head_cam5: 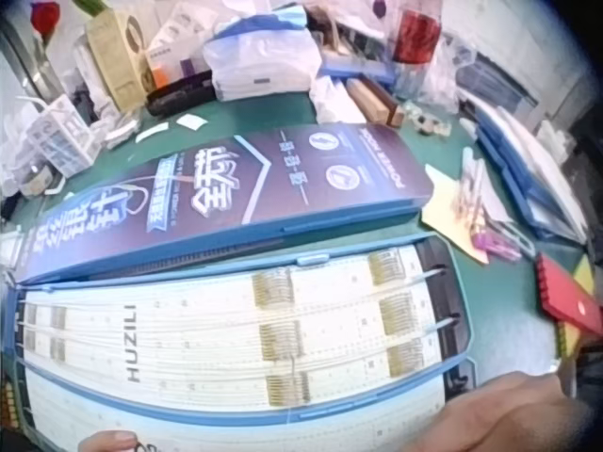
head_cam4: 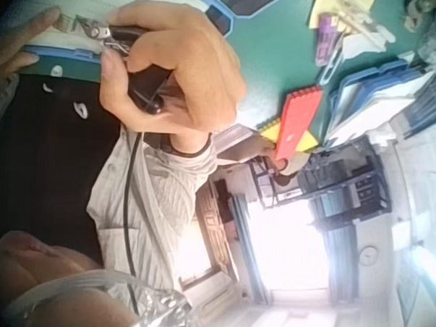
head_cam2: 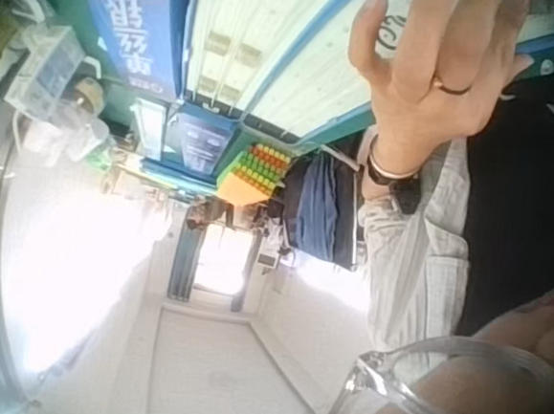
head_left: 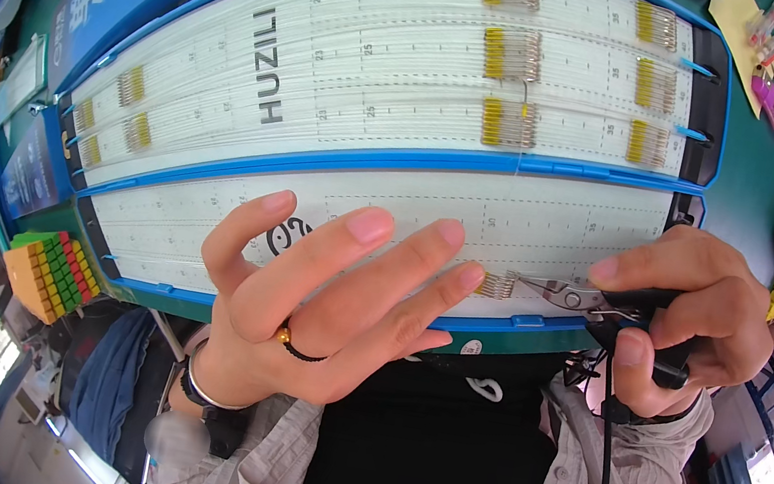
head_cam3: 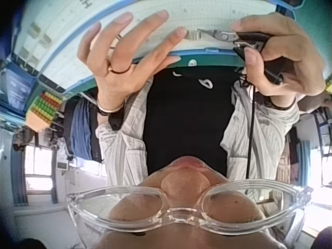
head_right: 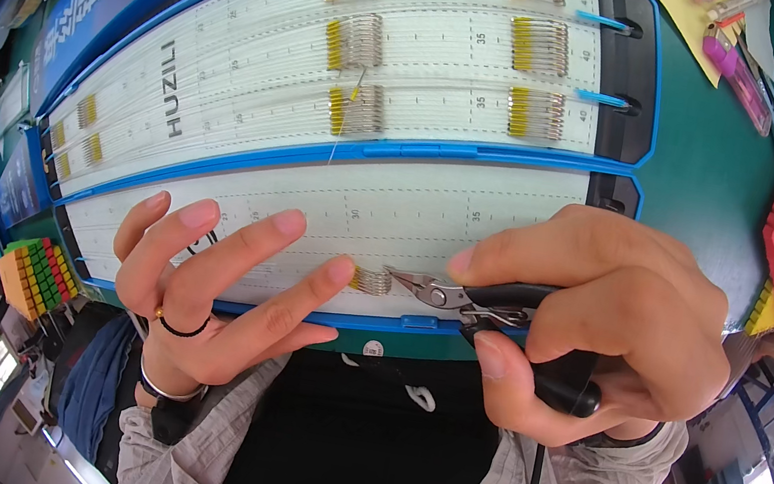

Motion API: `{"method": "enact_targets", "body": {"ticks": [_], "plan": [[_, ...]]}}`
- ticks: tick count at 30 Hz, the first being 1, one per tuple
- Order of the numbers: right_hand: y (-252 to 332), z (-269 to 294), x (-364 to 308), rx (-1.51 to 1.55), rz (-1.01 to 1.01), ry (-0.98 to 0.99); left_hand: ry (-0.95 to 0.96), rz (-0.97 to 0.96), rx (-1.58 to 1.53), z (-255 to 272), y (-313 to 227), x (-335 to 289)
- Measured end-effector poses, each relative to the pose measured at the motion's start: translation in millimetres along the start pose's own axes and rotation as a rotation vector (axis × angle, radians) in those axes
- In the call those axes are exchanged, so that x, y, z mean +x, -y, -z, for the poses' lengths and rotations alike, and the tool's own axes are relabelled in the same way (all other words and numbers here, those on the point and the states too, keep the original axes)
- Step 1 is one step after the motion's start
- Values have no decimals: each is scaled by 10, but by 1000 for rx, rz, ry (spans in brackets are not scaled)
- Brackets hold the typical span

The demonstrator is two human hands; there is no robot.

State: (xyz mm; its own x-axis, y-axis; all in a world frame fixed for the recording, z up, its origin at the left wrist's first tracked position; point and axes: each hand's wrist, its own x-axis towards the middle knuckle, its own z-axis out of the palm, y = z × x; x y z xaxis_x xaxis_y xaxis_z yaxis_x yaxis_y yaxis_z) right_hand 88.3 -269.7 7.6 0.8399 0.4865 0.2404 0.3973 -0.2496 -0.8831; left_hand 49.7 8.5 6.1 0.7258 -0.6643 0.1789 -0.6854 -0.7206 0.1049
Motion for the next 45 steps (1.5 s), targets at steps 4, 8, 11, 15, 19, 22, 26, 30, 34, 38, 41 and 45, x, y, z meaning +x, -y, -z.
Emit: {"method": "enact_targets", "body": {"ticks": [4,8,11,15,19,22,26,30,34,38,41,45], "plan": [[5,23,3,-17,-2,12,-2,11,1,-11,4,-10],[-3,24,5,-11,7,16,1,22,0,-1,-9,-11],[-3,17,-1,-13,9,8,6,25,3,4,-11,-12],[1,16,-6,-36,14,12,8,34,-6,7,-17,-10],[-10,0,-12,-36,34,-3,4,37,-19,-2,-13,-2],[-4,-1,-5,-32,44,-9,-16,39,-23,-21,-13,-1],[-14,-27,11,-11,56,-11,-37,38,-30,-23,-16,5],[-7,9,26,-18,34,40,-17,-8,-39,38,20,-3],[-11,-19,25,4,26,19,-44,19,-31,55,-4,-38],[1,-14,32,19,20,9,-54,38,-40,60,-8,-41],[-6,-3,36,10,35,21,-57,56,-56,52,-14,-36],[-10,-7,21,6,49,43,-44,53,-57,71,-6,-28]]}}
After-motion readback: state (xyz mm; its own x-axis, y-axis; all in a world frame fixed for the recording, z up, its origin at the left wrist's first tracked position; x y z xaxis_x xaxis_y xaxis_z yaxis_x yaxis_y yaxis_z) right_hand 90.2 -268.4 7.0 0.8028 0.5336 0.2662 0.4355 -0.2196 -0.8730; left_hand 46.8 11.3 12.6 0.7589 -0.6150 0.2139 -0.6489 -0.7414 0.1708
